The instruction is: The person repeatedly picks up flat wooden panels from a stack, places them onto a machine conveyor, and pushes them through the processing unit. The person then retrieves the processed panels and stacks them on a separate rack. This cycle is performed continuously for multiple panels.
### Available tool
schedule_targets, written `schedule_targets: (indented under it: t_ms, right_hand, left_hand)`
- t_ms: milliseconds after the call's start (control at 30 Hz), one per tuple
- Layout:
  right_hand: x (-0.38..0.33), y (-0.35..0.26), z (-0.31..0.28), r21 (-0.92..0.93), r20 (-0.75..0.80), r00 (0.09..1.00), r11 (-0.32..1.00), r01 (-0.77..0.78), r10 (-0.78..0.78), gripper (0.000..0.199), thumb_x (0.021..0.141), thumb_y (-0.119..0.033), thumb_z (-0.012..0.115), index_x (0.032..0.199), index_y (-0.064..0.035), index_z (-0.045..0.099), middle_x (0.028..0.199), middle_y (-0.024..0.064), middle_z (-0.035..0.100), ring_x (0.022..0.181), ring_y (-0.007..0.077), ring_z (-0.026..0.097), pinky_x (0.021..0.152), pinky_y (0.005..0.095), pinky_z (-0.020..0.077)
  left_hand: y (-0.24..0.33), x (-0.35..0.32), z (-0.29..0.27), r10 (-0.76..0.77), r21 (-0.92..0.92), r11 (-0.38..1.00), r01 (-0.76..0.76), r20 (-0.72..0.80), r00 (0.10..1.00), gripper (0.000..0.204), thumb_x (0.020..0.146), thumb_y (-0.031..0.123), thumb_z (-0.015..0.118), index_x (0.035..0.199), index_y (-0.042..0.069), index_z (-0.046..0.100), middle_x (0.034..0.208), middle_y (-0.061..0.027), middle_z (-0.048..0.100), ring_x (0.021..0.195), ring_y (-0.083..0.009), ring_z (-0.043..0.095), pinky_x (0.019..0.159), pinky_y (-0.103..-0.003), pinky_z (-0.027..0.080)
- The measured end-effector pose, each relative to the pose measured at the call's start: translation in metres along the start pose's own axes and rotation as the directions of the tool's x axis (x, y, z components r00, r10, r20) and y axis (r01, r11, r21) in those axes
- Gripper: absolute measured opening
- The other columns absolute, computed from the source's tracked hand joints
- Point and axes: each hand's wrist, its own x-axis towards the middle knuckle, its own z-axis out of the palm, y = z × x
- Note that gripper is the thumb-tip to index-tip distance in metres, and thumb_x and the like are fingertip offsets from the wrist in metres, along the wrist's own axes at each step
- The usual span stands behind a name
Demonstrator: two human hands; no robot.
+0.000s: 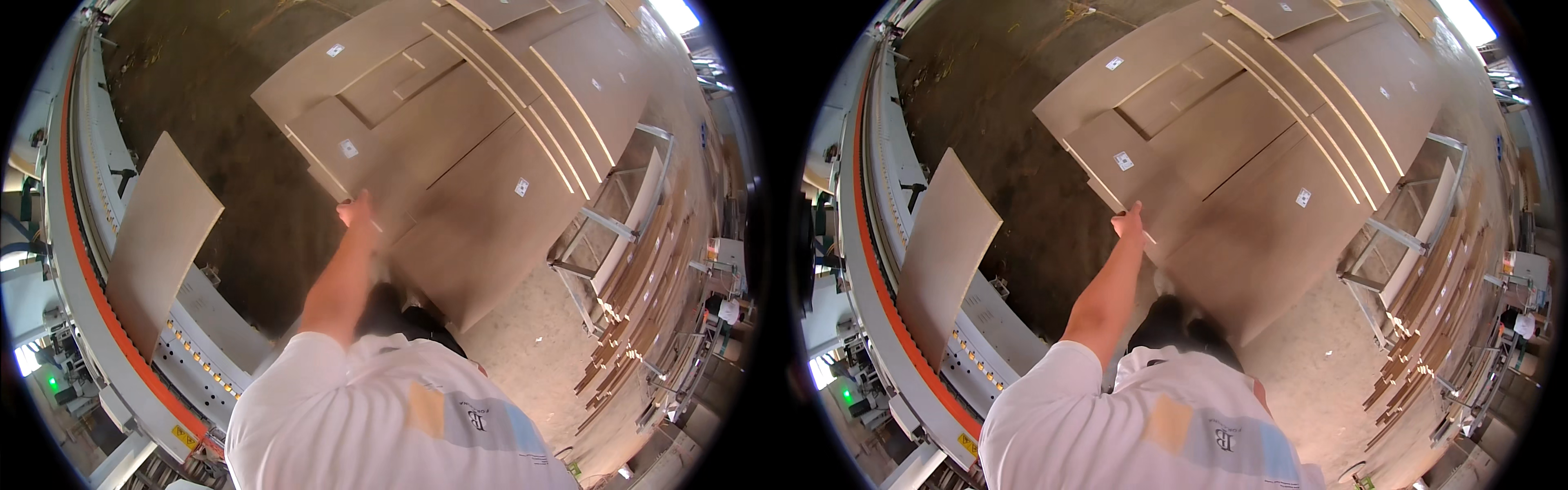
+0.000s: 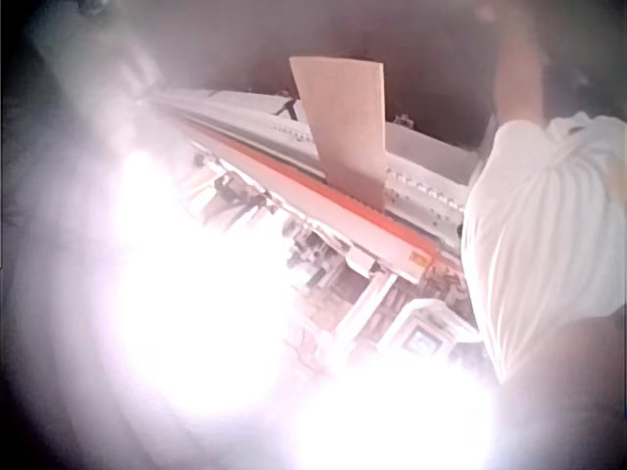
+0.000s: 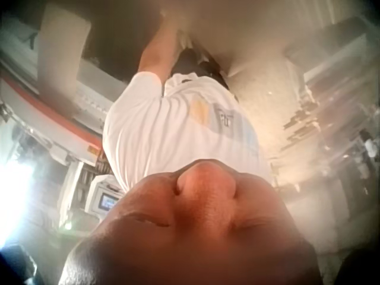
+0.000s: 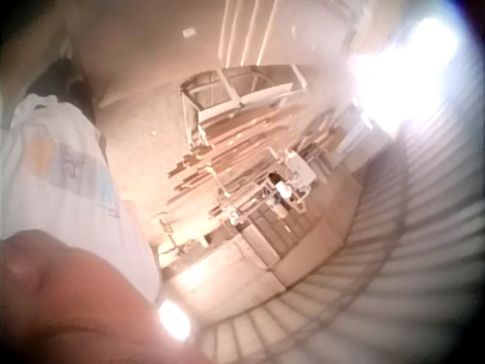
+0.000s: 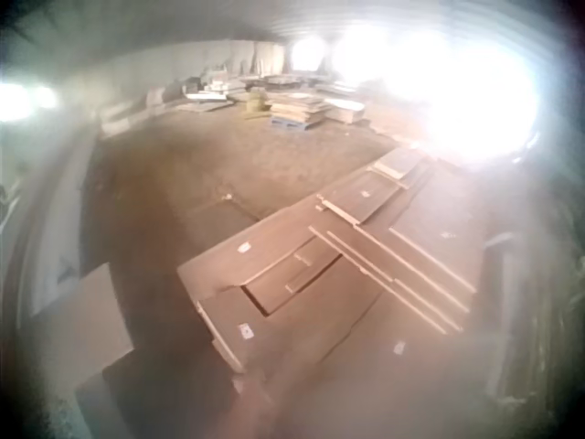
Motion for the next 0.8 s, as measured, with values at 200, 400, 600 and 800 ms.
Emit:
schedule_targets:
  t_ms: [200,400,600,800]
  right_hand:
    - [0.006,0.011,-0.027,-0.056,-0.008,0.996,0.995,0.087,-0.088,0.042,0.102,-0.042,0.059,0.123,-0.0058,0.067,0.111,0.0077,0.073,0.099,0.0218,0.068,0.085,0.0361,0.0549]
    - [0.057,-0.015,-0.065,0.118,0.048,0.988,0.983,0.144,-0.15,0.043,0.101,-0.043,0.06,0.121,-0.0058,0.068,0.11,0.0082,0.073,0.097,0.021,0.069,0.084,0.035,0.055]
    - [0.033,-0.209,-0.04,0.414,0.321,0.778,0.819,0.397,-0.54,0.07,0.102,-0.06,0.047,0.139,-0.0016,0.056,0.132,0.014,0.067,0.113,0.0266,0.067,0.09,0.0429,0.0542]
    - [-0.04,-0.323,0.0,0.606,0.762,0.326,0.793,-0.056,-0.559,0.075,0.101,-0.063,0.046,0.143,-0.0002,0.052,0.136,0.0157,0.063,0.119,0.0311,0.063,0.1,0.0468,0.0505]
  left_hand:
    - [0.04,-0.003,-0.012,0.079,-0.465,0.876,0.127,0.398,0.914,0.051,0.084,0.029,0.08,0.119,-0.006,0.065,0.11,-0.0141,0.071,0.088,-0.0257,0.068,0.074,-0.04,0.056]
    - [0.054,-0.076,-0.113,0.361,-0.376,0.896,-0.237,0.304,0.882,0.038,0.088,0.028,0.077,0.106,-0.005,0.07,0.11,-0.0136,0.07,0.09,-0.0236,0.068,0.075,-0.036,0.054]
    - [0.016,-0.172,-0.274,0.924,0.34,0.273,-0.9,0.167,0.343,0.029,0.081,0.019,0.08,0.107,0.007,0.075,0.1,-0.0056,0.07,0.088,-0.0265,0.067,0.076,-0.037,0.056]
    - [-0.032,-0.249,-0.4,0.945,0.505,-0.217,-0.835,0.324,-0.049,0.057,0.058,0.008,0.069,0.114,0.014,0.076,0.105,0.0037,0.067,0.086,-0.021,0.059,0.074,-0.038,0.051]
